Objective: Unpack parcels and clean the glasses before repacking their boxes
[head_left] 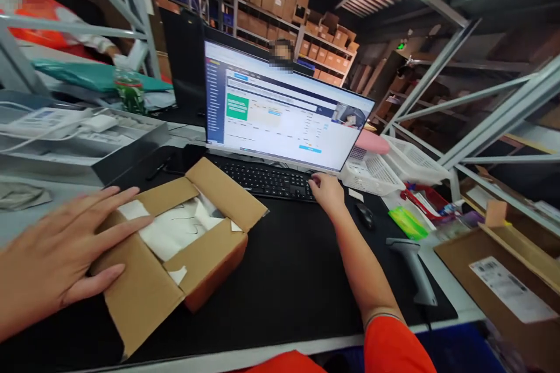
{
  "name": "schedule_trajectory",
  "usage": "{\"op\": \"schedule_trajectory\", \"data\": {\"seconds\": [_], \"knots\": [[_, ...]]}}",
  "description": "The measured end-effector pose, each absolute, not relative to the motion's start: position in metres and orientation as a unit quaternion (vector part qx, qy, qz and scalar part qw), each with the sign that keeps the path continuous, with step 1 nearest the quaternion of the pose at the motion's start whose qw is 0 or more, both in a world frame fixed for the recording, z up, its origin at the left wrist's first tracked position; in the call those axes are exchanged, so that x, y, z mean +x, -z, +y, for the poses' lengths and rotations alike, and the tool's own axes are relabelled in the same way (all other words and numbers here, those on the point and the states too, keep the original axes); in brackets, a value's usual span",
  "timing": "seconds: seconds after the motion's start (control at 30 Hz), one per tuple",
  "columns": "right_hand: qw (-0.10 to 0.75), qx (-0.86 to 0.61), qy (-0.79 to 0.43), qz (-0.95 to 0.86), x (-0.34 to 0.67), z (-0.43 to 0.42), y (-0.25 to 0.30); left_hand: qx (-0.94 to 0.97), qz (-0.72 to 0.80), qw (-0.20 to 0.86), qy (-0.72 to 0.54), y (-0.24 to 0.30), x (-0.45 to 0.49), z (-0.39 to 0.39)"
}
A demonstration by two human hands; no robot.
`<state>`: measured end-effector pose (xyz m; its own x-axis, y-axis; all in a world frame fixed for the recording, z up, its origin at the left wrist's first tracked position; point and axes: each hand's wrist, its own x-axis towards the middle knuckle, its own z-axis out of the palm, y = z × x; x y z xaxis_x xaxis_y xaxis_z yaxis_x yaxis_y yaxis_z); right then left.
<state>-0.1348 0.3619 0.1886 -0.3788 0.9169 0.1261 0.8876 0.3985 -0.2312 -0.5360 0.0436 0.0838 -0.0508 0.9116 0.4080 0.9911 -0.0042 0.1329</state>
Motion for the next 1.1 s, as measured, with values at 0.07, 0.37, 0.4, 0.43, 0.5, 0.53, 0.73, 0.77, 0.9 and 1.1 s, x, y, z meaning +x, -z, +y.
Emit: {"op": "schedule_trajectory", "data": {"seconds": [0.07,0.37,0.4,0.43,0.5,0.53,0.73,0.77,0.9,1.1], "knots": [[0.168,-0.432,-0.051,-0.885,-0.153,0.319,-0.204,-0.700,-0.675,0.118,0.201,-0.093,-0.536,0.050],[0.076,0.067,-0.043,-0.994,-0.230,0.226,-0.198,-0.735,-0.670,0.015,0.102,-0.161,-0.498,0.089],[0.104,0.050,-0.049,-0.992,-0.230,0.229,-0.197,-0.735,-0.671,0.019,0.097,-0.164,-0.498,0.092],[0.136,0.037,-0.057,-0.988,-0.226,0.232,-0.196,-0.736,-0.670,0.027,0.097,-0.166,-0.500,0.093],[0.174,0.033,-0.085,-0.981,-0.213,0.239,-0.196,-0.728,-0.673,0.066,0.110,-0.167,-0.508,0.091],[0.161,0.047,-0.108,-0.980,-0.205,0.242,-0.197,-0.712,-0.685,0.093,0.120,-0.167,-0.514,0.088],[0.025,0.096,-0.176,-0.979,-0.184,0.247,-0.191,-0.606,-0.776,-0.024,0.175,-0.138,-0.560,0.079],[0.027,0.089,-0.150,-0.984,-0.185,0.244,-0.187,-0.599,-0.770,-0.080,0.205,-0.130,-0.562,0.080],[0.035,0.053,-0.013,-0.998,-0.194,0.224,-0.171,-0.519,-0.761,-0.192,0.340,-0.101,-0.546,0.084],[0.086,0.023,0.096,-0.991,-0.195,0.206,-0.152,-0.441,-0.831,-0.121,0.318,-0.088,-0.516,0.080]]}}
